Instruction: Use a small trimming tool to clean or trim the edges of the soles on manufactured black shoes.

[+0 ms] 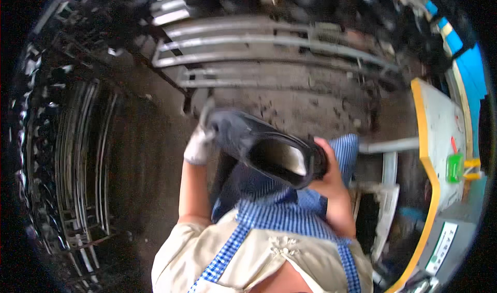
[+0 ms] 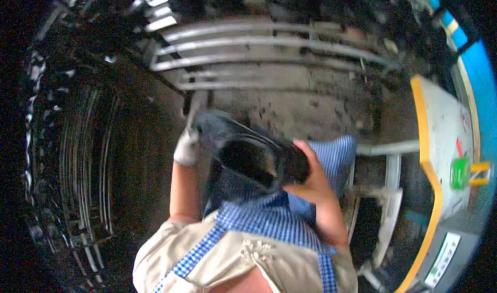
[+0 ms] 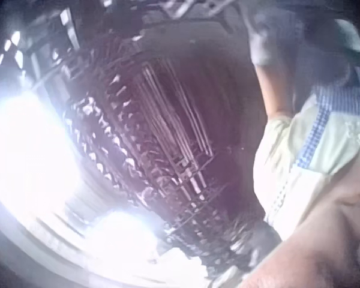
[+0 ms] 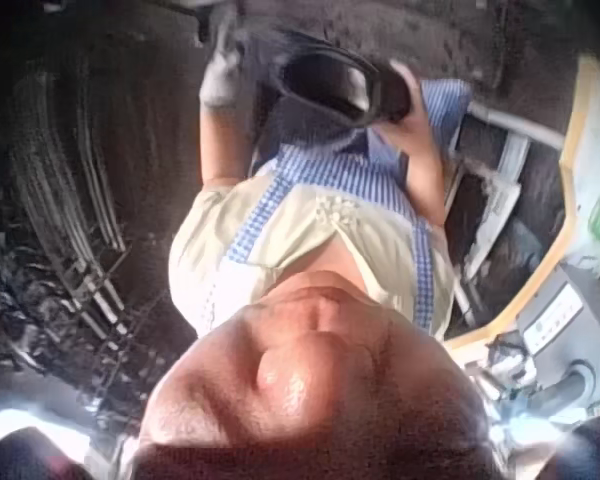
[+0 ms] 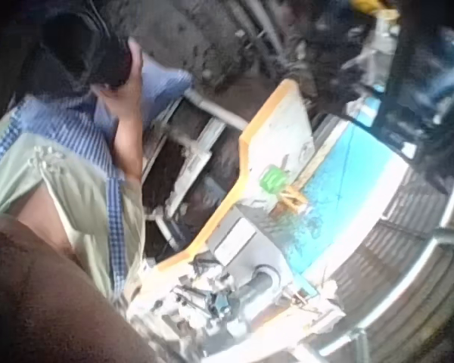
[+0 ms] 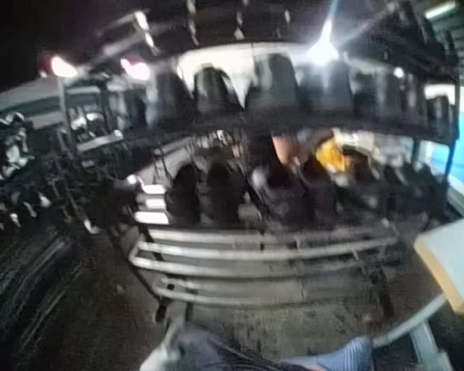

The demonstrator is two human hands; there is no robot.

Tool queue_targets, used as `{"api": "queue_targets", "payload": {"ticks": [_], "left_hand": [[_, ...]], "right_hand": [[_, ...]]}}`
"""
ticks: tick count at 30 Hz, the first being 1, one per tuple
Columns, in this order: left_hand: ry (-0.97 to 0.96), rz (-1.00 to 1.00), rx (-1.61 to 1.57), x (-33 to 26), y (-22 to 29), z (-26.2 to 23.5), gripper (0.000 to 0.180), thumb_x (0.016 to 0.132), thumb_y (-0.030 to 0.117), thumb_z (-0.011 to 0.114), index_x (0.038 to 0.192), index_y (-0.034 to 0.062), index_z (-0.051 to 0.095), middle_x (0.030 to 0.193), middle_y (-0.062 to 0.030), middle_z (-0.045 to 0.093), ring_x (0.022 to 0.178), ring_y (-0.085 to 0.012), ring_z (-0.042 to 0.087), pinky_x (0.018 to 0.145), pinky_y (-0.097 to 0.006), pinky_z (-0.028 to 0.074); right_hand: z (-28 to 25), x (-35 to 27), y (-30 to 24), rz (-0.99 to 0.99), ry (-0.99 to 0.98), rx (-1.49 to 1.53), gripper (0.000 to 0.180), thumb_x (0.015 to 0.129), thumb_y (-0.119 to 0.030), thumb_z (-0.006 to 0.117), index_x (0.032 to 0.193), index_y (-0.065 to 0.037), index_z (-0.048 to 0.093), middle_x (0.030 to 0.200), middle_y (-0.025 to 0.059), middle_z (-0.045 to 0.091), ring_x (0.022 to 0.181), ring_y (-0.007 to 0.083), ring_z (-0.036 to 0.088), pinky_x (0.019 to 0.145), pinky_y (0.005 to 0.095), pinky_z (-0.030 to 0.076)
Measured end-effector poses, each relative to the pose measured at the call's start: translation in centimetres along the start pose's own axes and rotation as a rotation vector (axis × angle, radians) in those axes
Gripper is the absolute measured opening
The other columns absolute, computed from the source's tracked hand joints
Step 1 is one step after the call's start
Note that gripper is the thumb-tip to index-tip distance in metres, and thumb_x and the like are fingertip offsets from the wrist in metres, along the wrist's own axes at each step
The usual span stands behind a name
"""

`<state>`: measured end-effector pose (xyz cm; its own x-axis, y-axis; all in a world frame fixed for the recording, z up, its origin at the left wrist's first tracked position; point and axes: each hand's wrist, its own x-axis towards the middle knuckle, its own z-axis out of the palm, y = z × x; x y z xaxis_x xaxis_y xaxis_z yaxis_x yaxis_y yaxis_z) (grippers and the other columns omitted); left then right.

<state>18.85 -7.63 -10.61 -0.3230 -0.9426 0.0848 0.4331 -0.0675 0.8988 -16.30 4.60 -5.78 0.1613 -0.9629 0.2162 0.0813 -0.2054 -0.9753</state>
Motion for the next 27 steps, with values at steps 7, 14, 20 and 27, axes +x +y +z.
{"api": "queue_targets", "payload": {"ticks": [7, 14, 20, 27], "left_hand": [[0.126, -0.311, -0.054, -4.8, 3.6, 3.5, 0.076, 0.068, 0.024, 0.078, 0.133, 0.0079, 0.044, 0.127, -0.0093, 0.051, 0.117, -0.0233, 0.050, 0.098, -0.041, 0.043], [0.567, 0.353, -0.422, -5.8, 11.1, 2.0, 0.045, 0.088, 0.040, 0.047, 0.120, 0.0092, 0.055, 0.108, -0.0080, 0.063, 0.095, -0.0247, 0.062, 0.080, -0.037, 0.053], [0.495, 0.792, -0.090, 2.0, 25.2, 4.4, 0.037, 0.094, 0.023, 0.051, 0.127, 0.0070, 0.046, 0.130, -0.0126, 0.049, 0.118, -0.0293, 0.051, 0.099, -0.046, 0.044], [0.634, 0.870, 0.377, 13.5, 36.5, 1.1, 0.037, 0.082, 0.020, 0.070, 0.109, 0.0017, 0.054, 0.105, -0.0168, 0.058, 0.100, -0.0295, 0.059, 0.084, -0.037, 0.052]], "right_hand": [[-0.2, 2.7, 0.6, -0.007, 0.078, 0.311, 0.097, 0.063, -0.006, 0.083, 0.142, -0.006, 0.026, 0.126, 0.0105, 0.053, 0.109, 0.0199, 0.055, 0.094, 0.0326, 0.044], [-3.7, 4.6, 4.1, 0.007, 0.387, -0.079, 0.067, 0.082, -0.003, 0.065, 0.140, -0.005, 0.031, 0.092, 0.0059, 0.061, 0.064, 0.0049, 0.052, 0.058, 0.0168, 0.043], [-9.0, 1.8, 11.0, 0.051, 0.618, -0.080, 0.050, 0.086, -0.006, 0.063, 0.131, -0.004, 0.042, 0.078, 0.0017, 0.060, 0.071, 0.0101, 0.056, 0.072, 0.0246, 0.046], [-9.5, 0.5, 13.7, 0.158, 0.599, -0.271, 0.042, 0.086, -0.006, 0.061, 0.125, -0.003, 0.046, 0.074, 0.0033, 0.058, 0.070, 0.0115, 0.057, 0.070, 0.0253, 0.046]]}}
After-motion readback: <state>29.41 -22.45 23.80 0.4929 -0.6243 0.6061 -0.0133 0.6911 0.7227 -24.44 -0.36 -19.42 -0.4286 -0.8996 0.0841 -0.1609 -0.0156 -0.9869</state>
